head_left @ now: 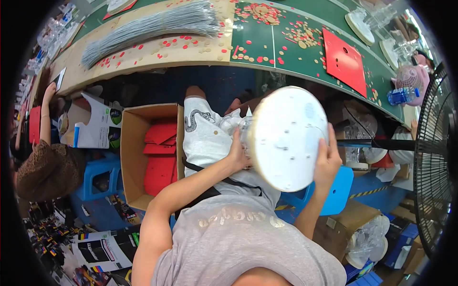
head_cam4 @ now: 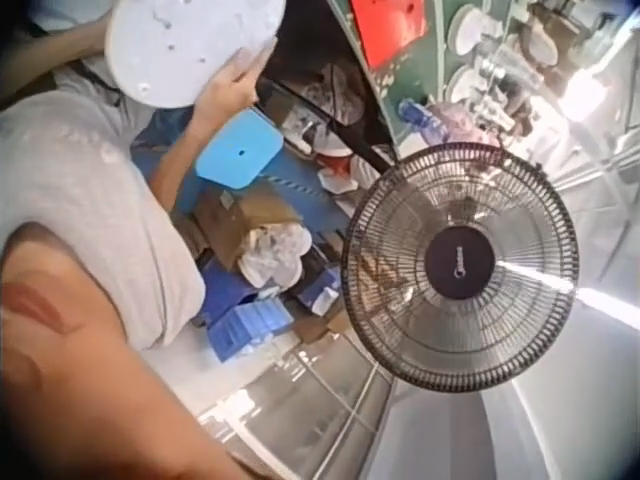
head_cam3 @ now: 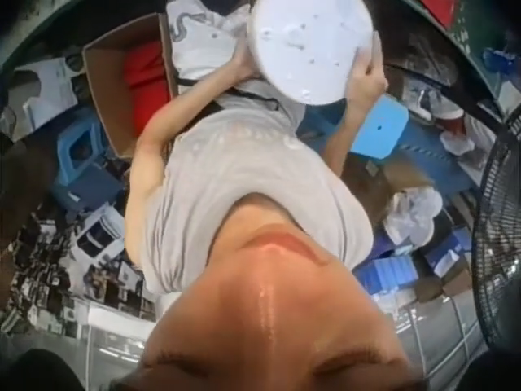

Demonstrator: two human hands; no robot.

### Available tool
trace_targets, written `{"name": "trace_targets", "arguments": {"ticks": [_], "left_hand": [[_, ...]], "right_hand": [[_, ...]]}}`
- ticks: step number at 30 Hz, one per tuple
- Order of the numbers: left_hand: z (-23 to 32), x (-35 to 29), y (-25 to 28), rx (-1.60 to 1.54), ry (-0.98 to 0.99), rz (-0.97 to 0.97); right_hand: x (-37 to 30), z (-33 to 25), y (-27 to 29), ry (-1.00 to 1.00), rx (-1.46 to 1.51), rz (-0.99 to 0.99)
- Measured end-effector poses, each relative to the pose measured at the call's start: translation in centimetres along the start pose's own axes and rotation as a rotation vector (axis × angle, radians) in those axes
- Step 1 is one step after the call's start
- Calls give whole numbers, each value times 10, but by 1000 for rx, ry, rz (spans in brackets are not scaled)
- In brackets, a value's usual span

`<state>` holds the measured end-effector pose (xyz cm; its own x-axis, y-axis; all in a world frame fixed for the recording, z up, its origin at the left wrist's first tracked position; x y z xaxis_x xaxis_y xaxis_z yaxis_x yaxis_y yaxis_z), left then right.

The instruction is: Manual assembly of light fixture bases and associated cardboard templates on an assembly line.

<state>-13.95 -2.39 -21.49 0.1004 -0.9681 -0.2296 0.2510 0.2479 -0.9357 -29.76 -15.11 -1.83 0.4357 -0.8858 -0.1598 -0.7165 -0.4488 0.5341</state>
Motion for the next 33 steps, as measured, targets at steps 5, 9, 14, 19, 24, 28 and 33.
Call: {"name": "trace_targets", "arguments": {"ticks": [5, 9, 14, 19, 24, 28, 33], "left_hand": [[38, -54, -47, 114, -142, 89], [72, -101, -100, 826, -919, 728], [93, -107, -184, 2395, -558, 562], [127, -106, -156, 2226, -628, 397], [132, -100, -158, 2209, -678, 289], [158, -100, -146, 2238, -747, 140], [141, -102, -141, 2025, -1267, 523]], "right_hand": [[-2, -25, -40, 291, -188, -75], [-5, -53, -61, 461, -237, -107], [-14, -70, -62, 562, -310, -208], [-40, -80, -47, 518, -164, -283], [-59, -81, -62, 682, -197, -453], [-63, -65, -75, 747, -183, -488], [-62, -55, -92, 849, -162, -466]]}}
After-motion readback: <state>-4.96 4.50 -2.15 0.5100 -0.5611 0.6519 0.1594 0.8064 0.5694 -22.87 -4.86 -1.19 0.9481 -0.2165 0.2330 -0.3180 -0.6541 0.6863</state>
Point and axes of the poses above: each hand's wrist, its own x-axis towards the middle knuckle, its own y-axis out of the back of the hand, z = x × y, the point moved 1 cm from there along x, towards the middle knuckle, and after that the axes turned 13 degrees about -z, right-handed, at the moved point
